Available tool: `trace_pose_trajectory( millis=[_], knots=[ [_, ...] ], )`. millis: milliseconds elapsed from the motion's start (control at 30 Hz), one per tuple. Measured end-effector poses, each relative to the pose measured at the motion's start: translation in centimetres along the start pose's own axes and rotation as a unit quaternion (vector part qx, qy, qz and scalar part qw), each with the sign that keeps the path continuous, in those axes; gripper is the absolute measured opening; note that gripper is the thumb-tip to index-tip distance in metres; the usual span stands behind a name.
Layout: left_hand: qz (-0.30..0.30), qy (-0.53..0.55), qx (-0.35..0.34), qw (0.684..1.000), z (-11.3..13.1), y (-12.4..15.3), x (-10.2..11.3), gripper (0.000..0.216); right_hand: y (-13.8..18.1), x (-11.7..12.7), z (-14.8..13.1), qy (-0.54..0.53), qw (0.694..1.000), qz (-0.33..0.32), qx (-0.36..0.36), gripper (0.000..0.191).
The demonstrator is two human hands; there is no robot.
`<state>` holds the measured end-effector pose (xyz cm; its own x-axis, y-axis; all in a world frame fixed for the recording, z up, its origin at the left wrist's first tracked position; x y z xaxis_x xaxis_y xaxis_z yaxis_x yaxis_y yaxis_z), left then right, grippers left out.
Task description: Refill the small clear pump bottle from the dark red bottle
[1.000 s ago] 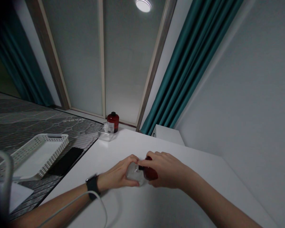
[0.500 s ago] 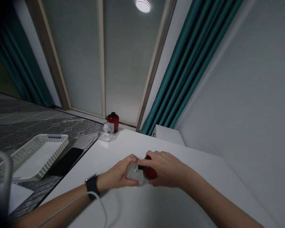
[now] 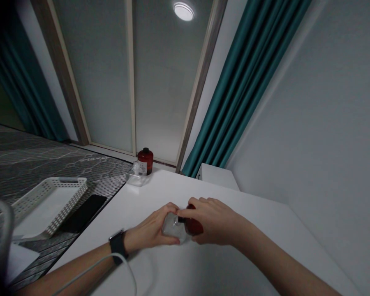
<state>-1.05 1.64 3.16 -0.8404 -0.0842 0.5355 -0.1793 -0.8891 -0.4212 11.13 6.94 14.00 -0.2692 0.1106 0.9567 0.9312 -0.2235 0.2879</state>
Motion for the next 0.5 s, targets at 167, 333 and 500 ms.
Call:
trace_pose_trajectory(
  millis=[167, 333, 500],
  knots=[
    [0.000, 0.009, -0.002, 1.000, 0.06, -0.01, -0.01, 0.065, 0.00, -0.07, 0.03, 0.005, 1.000, 0.000, 0.003, 0.054],
    [0.001, 0.010, 0.002, 1.000, 0.12, -0.02, 0.03, 0.065, -0.08, -0.07, 0.04, 0.014, 1.000, 0.003, 0.005, 0.054],
    [0.005, 0.009, 0.002, 1.000, 0.16, -0.04, 0.06, 0.067, -0.11, 0.13, -0.02, 0.018, 1.000, 0.005, 0.011, 0.053]
  ],
)
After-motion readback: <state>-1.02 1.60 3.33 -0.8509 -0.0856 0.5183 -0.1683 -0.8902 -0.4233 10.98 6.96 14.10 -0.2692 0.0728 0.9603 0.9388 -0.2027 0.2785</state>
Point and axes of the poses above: each hand's wrist, its own y-axis away from the middle knuckle, its own x-axis out of the back of the hand, z = x × y, the point moved 6 cm from there along -y, towards the middle knuckle, and after that the axes turned 1 degree about x, right-handed, at the moved point
